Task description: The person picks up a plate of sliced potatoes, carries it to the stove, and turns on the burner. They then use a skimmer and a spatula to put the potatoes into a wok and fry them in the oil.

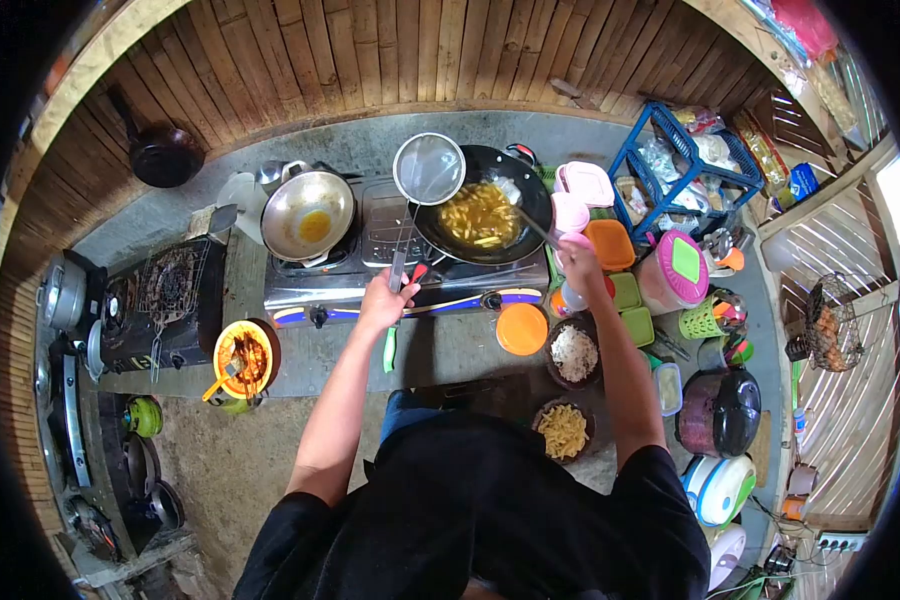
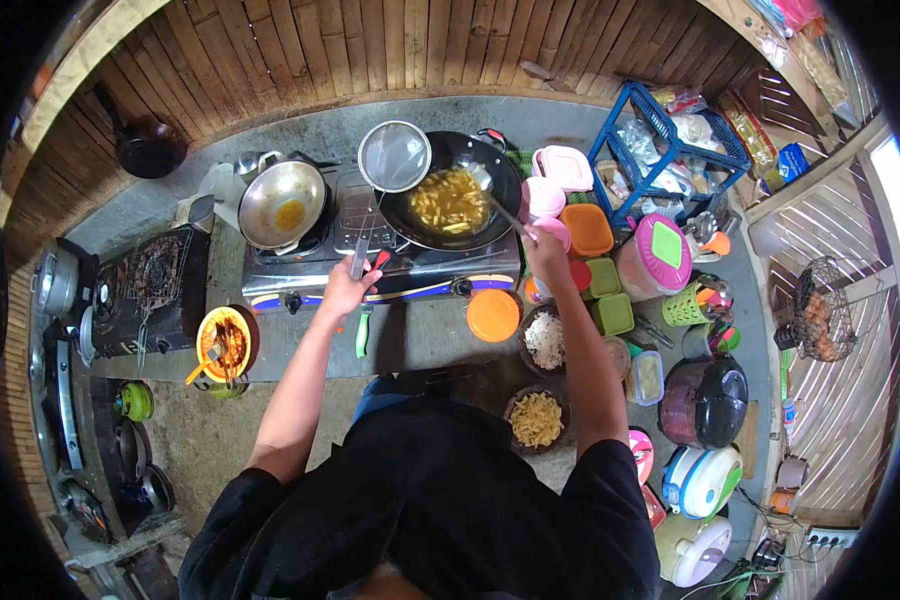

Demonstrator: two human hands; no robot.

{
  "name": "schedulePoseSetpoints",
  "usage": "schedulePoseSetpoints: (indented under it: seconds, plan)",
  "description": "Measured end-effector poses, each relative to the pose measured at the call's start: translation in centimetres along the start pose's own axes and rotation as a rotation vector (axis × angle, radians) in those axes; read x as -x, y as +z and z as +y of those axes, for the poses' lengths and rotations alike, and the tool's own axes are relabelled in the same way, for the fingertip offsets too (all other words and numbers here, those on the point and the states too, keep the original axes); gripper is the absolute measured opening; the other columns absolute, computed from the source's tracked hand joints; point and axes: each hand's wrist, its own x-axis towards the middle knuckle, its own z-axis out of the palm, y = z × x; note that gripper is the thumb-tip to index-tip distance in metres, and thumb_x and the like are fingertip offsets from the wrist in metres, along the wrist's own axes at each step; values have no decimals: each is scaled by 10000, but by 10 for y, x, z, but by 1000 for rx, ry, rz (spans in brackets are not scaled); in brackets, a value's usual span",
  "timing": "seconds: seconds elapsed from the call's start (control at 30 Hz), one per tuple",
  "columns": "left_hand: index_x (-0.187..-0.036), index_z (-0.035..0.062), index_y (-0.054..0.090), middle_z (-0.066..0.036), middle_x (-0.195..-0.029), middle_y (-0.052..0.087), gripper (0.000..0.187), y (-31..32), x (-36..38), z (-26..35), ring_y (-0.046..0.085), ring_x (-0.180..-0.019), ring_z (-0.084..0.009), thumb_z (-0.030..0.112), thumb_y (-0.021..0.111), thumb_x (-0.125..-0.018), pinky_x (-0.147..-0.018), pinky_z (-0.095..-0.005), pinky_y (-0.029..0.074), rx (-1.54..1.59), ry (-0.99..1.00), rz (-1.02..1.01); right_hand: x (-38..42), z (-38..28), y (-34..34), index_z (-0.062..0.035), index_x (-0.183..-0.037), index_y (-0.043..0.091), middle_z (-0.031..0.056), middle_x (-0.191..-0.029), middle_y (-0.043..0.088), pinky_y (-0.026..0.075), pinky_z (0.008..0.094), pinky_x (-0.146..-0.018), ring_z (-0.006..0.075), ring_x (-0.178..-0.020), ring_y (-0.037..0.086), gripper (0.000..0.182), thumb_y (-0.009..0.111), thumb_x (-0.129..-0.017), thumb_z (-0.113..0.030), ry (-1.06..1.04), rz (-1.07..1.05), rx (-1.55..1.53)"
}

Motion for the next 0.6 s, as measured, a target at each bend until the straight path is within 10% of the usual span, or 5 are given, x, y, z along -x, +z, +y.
schedulePoseSetpoints:
  seconds: [0.27,0.6]
  plan:
    - [-936,66,545,-48,-674,639,225,0,2,3,661,-578,-135,160,730,-848,-435,-295,461,-6,14,2,9,3,0,12,-1184,626,194,-1099,676,486,333,-907,261,-1049,650,331,557,-923,-180,89,-145,-413]
    - [-938,64,538,-44,-740,636,211,-2,7,12,659,-622,-130,107,724,-848,-440,-272,473,-8,-29,-12,-3,5,3,-1,-1173,631,203,-1052,677,498,400,-845,342,-941,654,317,552,-913,-163,-91,48,31]
